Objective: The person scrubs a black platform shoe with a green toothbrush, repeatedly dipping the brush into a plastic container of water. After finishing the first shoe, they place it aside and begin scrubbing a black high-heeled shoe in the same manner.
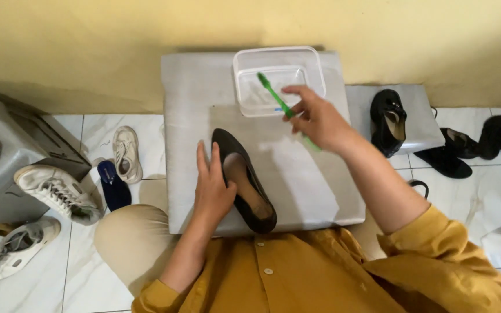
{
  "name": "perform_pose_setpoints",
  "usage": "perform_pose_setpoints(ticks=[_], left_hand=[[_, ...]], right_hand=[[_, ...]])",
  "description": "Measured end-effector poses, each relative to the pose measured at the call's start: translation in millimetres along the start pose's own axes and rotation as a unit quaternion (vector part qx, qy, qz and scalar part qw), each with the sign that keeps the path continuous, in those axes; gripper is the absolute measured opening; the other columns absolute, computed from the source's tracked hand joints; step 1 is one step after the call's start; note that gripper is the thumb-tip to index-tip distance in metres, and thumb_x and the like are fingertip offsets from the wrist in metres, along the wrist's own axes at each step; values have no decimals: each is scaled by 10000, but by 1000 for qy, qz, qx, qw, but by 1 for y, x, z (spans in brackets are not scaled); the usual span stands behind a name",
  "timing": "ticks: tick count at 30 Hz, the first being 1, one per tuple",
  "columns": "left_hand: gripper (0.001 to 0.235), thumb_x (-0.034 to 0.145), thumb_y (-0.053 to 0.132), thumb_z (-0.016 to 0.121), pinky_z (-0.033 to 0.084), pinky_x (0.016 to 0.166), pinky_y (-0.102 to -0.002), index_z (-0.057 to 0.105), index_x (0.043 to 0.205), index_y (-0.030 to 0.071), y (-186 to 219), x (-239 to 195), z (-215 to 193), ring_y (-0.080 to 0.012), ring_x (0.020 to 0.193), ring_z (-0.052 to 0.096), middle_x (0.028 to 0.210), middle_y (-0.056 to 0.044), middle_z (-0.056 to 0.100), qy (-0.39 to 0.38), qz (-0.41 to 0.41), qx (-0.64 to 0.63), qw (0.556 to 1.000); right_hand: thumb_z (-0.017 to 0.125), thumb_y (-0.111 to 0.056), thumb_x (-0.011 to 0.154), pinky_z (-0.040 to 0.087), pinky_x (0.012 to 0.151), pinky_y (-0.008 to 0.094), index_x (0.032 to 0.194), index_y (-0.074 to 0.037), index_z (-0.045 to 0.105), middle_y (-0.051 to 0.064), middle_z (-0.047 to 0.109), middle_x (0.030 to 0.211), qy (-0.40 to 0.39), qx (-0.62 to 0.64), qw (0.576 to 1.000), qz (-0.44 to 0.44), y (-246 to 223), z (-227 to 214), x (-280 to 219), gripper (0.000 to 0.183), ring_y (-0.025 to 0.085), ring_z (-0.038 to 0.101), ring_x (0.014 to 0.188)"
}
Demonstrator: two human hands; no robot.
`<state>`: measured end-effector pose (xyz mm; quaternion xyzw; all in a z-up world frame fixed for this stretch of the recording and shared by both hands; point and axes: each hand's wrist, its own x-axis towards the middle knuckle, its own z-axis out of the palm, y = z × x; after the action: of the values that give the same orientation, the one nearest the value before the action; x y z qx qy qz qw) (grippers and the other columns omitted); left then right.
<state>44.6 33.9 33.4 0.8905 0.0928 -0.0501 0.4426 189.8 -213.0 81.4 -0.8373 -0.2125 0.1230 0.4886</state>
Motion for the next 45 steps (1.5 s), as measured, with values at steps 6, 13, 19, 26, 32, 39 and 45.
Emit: perform_pose_setpoints(ticks=[6, 13, 19, 26, 32, 39, 45], left_hand=[[863, 780, -184, 507, 502, 1024, -619, 274, 1583, 32, 5, 39, -28, -538, 1334, 468, 1661, -288, -26, -75, 61, 95, 991], [558, 924, 73, 640, 449, 1095, -515, 515, 1466, 26, -13, 10, -58, -458, 1363, 471, 1555, -284, 384, 17, 225, 232, 946], [331, 985, 162, 574, 574, 918, -329, 700, 1290, 168, -63, -16, -61, -235, 1090, 716, 1243, -60, 705, -20, 165, 224, 960], [306, 995, 193, 595, 559, 946, -324, 698, 1276, 129, -43, -28, -51, -235, 1098, 705, 1207, -92, 716, -38, 221, 252, 941], [382, 995, 229, 581, 561, 965, -380, 648, 1331, 61, -46, -17, -37, -310, 1151, 683, 1272, -167, 674, -79, 200, 303, 928], [466, 967, 233, 597, 574, 945, -433, 605, 1355, -26, -60, -7, -11, -372, 1131, 685, 1302, -240, 637, -108, 146, 354, 917], [583, 980, 260, 571, 536, 990, -513, 483, 1443, -83, -13, -5, -24, -422, 1258, 590, 1431, -304, 526, -199, 57, 326, 922]], right_hand=[[698, -196, 932, 612, 663, 467, 1140, -254, 743, 132, 766, 911, -2, -504, 855, 122, 18, -36, 74, 220, 376, 769, 848], [666, 6, 836, 561, 486, 506, 802, -94, 774, 137, 682, 635, 21, -589, 804, 80, 43, -28, 97, 152, 350, 731, 593], [558, -80, 973, 590, 818, 554, 1164, -77, 767, 199, 765, 1031, -47, -411, 899, 146, 7, -24, 95, 283, 420, 738, 989], [564, -84, 962, 579, 879, 546, 1141, -86, 773, 209, 759, 1056, -33, -374, 913, 162, 27, -27, 96, 275, 428, 717, 1055], [595, -153, 978, 575, 900, 525, 1209, -95, 751, 222, 739, 1129, 8, -386, 910, 150, 25, -45, 62, 285, 425, 693, 1103], [597, -193, 996, 578, 879, 519, 1224, -130, 731, 195, 737, 1083, 83, -340, 923, 158, 53, -43, 10, 272, 399, 704, 1066], [599, -163, 1020, 585, 785, 479, 1256, -90, 698, 168, 734, 919, 117, -281, 943, 134, 60, -26, -29, 266, 354, 719, 942]])
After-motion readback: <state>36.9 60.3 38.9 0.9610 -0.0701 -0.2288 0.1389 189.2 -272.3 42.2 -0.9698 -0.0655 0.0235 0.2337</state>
